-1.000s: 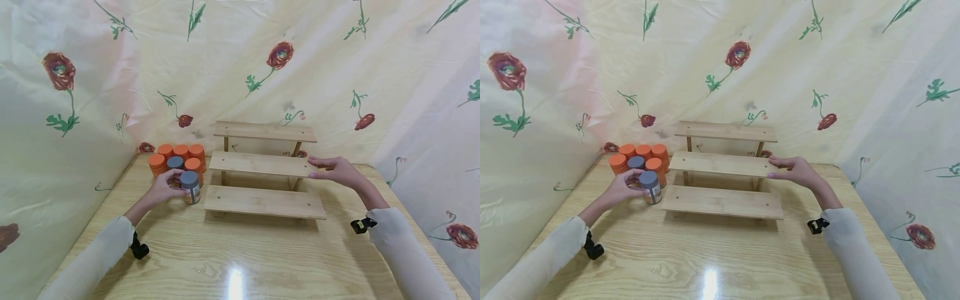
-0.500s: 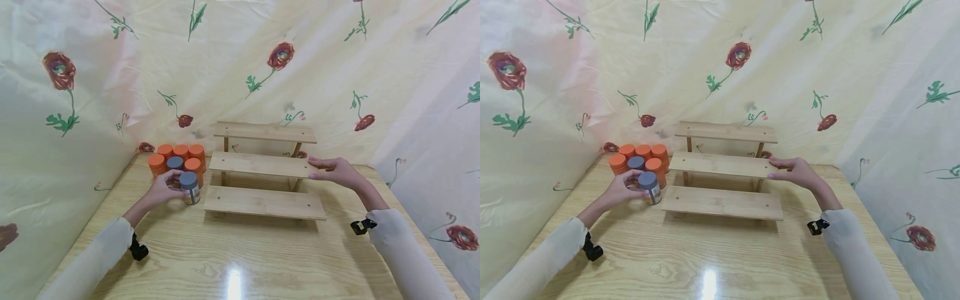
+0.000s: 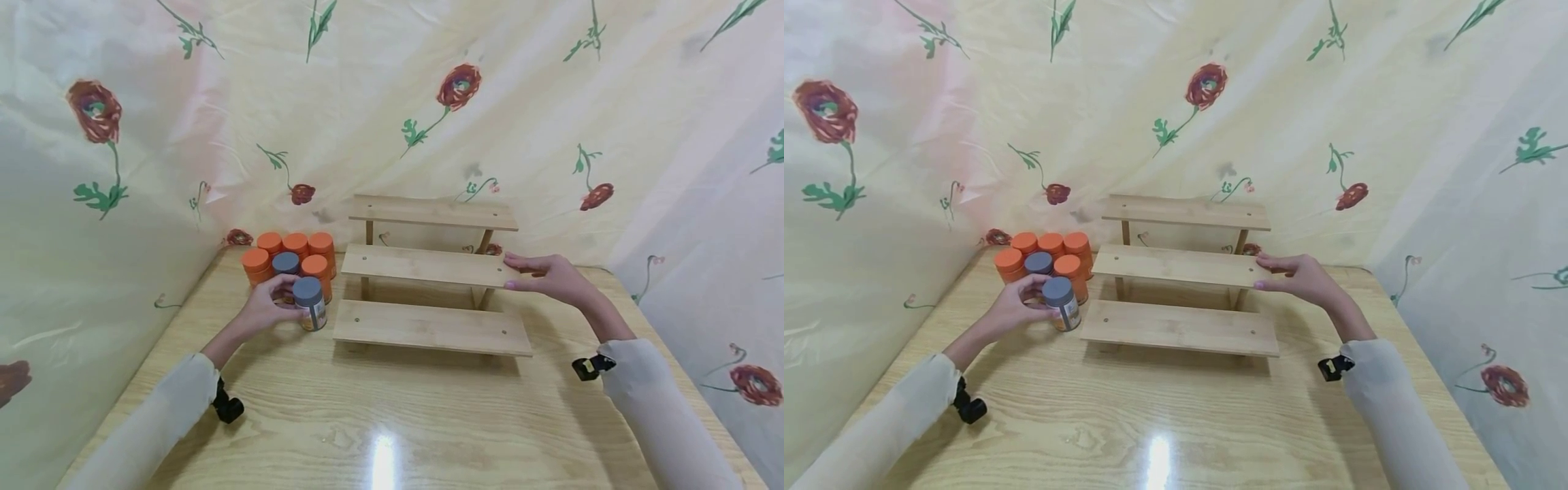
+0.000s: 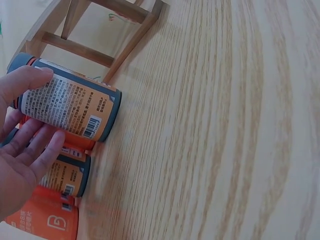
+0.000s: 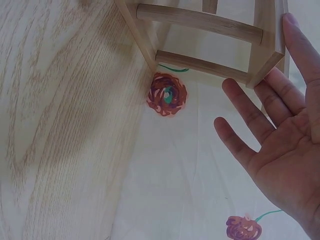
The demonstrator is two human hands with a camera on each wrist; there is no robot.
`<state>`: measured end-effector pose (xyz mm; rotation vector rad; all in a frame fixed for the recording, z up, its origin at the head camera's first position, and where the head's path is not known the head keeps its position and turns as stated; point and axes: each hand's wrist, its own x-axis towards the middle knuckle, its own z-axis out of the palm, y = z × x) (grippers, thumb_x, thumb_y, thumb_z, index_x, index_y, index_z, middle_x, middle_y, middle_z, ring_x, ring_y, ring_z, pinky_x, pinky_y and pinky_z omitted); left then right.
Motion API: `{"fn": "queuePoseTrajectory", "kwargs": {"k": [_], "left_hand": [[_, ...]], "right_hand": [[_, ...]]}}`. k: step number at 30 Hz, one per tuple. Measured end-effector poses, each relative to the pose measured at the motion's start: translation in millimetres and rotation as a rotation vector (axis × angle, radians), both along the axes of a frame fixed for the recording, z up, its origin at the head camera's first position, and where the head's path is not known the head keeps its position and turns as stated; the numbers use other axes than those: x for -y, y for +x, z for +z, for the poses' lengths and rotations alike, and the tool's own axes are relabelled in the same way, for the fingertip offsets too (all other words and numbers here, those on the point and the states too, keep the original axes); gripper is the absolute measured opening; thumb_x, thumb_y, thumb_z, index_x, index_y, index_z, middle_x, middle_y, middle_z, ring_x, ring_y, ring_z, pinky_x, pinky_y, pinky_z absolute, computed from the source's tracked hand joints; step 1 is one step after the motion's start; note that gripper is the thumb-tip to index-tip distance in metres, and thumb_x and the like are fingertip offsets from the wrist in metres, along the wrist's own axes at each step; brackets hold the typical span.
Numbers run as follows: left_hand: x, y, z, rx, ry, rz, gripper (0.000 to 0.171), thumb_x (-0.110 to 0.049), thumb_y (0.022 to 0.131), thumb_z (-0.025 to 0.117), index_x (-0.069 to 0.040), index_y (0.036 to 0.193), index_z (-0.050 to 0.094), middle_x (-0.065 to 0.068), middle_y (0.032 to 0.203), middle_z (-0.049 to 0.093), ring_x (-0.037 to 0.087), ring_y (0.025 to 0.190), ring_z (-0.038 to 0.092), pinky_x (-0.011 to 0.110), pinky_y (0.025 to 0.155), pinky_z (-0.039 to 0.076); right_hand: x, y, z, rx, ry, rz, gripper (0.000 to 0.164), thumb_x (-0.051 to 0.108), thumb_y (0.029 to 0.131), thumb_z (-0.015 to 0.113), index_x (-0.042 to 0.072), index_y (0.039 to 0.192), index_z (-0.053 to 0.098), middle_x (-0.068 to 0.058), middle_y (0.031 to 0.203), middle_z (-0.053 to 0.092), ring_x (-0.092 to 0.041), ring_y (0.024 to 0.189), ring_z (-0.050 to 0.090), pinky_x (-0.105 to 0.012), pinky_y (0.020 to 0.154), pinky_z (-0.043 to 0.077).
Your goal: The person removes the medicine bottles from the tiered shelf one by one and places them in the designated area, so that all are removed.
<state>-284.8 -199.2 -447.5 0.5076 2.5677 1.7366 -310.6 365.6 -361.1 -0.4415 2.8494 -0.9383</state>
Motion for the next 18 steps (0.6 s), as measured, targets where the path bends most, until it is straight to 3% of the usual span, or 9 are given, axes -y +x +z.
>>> {"fn": "queuePoseTrajectory", "kwargs": {"k": [5,11,14,18], "left_hand": [[-0.4,-2.4,-1.0,0.002,-0.002,0.000,0.061,-0.005,0.080,0.086,-0.002,0.135,0.059,0.020,0.139,0.057,0.032,0.114,0.061,0.028,0.086,0.061],[2.6,1.0,0.1,0.011,-0.016,0.015,0.057,-0.011,0.083,0.085,-0.003,0.133,0.059,0.019,0.133,0.061,0.031,0.113,0.062,0.027,0.088,0.059],[5.4,3.3,5.8,-0.014,-0.011,0.023,0.054,-0.014,0.086,0.083,-0.004,0.133,0.059,0.018,0.130,0.063,0.025,0.111,0.063,0.033,0.095,0.058],[8.3,3.7,18.5,-0.052,0.039,0.031,0.050,-0.016,0.090,0.079,-0.001,0.133,0.058,0.019,0.128,0.063,0.015,0.109,0.064,0.028,0.095,0.057]], "right_hand": [[-2.5,-1.4,-2.0,-0.008,-0.002,0.004,0.068,0.045,0.091,0.076,0.014,0.148,0.054,-0.006,0.156,0.047,-0.041,0.147,0.040,-0.063,0.111,0.042],[-2.9,-1.6,-5.9,0.006,-0.014,-0.002,0.067,0.043,0.091,0.076,0.015,0.148,0.054,-0.004,0.156,0.046,-0.041,0.146,0.041,-0.062,0.110,0.043],[-2.3,-1.7,-6.1,0.002,-0.016,0.001,0.067,0.043,0.091,0.076,0.016,0.148,0.054,-0.004,0.156,0.047,-0.041,0.146,0.041,-0.062,0.110,0.043],[-1.7,-0.8,-5.3,-0.001,-0.016,-0.001,0.068,0.045,0.091,0.076,0.016,0.148,0.054,-0.004,0.156,0.047,-0.040,0.147,0.041,-0.061,0.111,0.043]]}}
